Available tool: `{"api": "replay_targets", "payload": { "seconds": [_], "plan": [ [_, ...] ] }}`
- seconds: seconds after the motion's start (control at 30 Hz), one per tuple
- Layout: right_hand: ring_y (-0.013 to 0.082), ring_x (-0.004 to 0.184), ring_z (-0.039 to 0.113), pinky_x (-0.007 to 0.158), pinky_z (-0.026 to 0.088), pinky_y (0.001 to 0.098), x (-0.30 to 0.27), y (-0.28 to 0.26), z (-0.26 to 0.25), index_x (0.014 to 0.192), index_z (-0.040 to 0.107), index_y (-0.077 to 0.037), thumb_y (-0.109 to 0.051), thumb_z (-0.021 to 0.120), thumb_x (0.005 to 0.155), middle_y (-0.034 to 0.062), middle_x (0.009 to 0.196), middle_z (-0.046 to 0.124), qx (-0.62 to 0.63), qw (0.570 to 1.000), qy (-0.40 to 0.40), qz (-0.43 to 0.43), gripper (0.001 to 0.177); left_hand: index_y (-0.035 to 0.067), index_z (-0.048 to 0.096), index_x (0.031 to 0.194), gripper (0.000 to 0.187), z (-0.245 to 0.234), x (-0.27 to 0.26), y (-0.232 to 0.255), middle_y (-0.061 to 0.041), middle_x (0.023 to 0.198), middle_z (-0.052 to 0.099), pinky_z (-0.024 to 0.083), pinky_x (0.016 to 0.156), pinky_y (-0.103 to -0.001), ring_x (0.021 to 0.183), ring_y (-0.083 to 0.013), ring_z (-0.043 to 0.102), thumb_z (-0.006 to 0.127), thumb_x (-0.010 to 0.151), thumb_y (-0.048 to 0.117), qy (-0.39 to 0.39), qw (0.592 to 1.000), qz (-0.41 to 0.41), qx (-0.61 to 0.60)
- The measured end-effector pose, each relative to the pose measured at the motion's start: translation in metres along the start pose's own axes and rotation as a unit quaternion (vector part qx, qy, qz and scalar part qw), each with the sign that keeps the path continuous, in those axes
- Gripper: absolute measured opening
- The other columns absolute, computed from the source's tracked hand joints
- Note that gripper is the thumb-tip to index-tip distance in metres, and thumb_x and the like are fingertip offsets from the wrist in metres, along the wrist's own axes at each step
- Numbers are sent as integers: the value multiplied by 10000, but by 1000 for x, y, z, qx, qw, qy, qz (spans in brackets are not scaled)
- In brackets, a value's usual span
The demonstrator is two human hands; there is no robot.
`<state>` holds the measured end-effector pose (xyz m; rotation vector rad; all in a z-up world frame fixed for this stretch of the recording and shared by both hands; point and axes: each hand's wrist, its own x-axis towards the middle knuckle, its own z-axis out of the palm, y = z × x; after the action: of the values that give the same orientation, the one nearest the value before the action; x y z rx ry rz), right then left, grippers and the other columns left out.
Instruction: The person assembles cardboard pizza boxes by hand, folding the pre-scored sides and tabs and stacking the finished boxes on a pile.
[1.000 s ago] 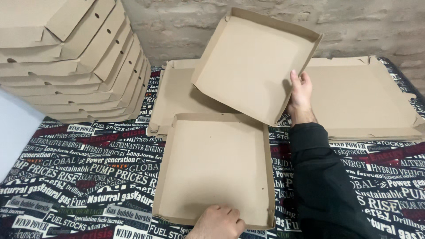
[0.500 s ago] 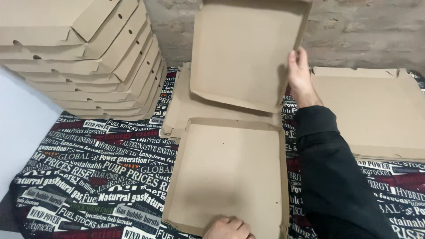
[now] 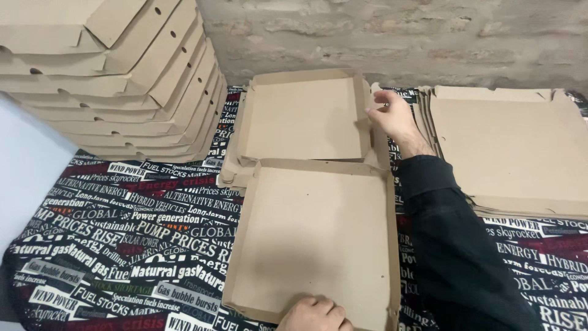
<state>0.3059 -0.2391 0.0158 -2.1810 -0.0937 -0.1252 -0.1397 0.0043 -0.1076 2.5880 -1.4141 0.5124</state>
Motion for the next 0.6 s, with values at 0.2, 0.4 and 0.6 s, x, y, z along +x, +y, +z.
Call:
{"api": "replay_targets", "payload": {
  "seconds": [0.2,0.4,0.6],
  "plan": [
    [154,1092,751,991,594,330,-35,-8,-26,1343,808,-146,-306,821,1035,4,1214,833,-77,991,-109,-27,347,93,830,1046,248,-25,22,7,-193,1011,783,606,735,-509,918,-415,755,765,1018,330,-127,985,-95,-62],
    [189,1153,764,917,634,368,-101,1,-81,1350,796,-143,-358,822,1029,49,1278,838,-86,990,-111,-33,388,80,807,988,301,9,24,-1,-107,934,768,591,658,-459,849,-338,728,914,707,62,-73,990,-120,-32],
    [241,1121,799,1039,613,393,-166,64,-179,1358,817,-124,-184,799,1050,85,1210,878,-228,971,-51,53,315,140,737,1142,372,-7,39,2,-65,1043,717,585,735,-452,944,-327,696,890,803,148,-132,983,-123,-27]
  ]
}}
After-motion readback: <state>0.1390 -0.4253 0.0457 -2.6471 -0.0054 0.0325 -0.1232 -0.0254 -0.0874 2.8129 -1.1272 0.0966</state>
